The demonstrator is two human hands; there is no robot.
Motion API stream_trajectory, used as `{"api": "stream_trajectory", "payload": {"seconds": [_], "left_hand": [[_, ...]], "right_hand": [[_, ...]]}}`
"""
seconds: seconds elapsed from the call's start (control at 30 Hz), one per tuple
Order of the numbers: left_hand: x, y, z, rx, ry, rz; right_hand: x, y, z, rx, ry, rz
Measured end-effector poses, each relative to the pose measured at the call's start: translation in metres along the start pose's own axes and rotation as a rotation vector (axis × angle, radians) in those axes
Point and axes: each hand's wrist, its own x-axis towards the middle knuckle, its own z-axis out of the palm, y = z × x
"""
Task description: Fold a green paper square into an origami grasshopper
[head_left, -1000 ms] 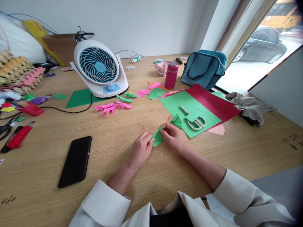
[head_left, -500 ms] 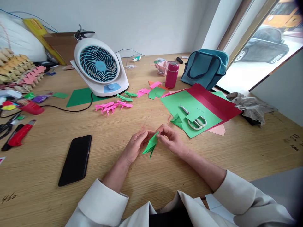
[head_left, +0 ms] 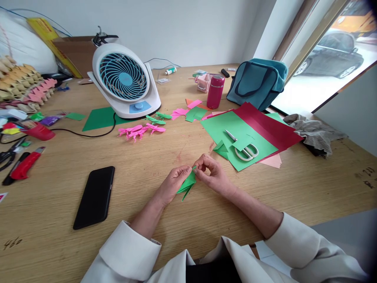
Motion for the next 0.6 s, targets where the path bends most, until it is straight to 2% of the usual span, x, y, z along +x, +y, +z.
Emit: {"api": "stream_trajectory", "payload": {"seconds": [0.27, 0.4, 0.6], "left_hand": [[-0.001, 0.0078, 0.0024, 0.088, -0.042, 0.06], [-0.0003, 0.007, 0.0021, 0.122, -0.054, 0.067], [0.0004, 0.0054, 0.0017, 0.165, -0.062, 0.1]], "right_hand": [[-0.0018, -0.0029, 0.0009, 0.027, 0.002, 0.046], [-0.0019, -0.0042, 0.0007, 0.051, -0.005, 0.095], [-0.0016, -0.0062, -0.0002, 0.054, 0.002, 0.091]]}}
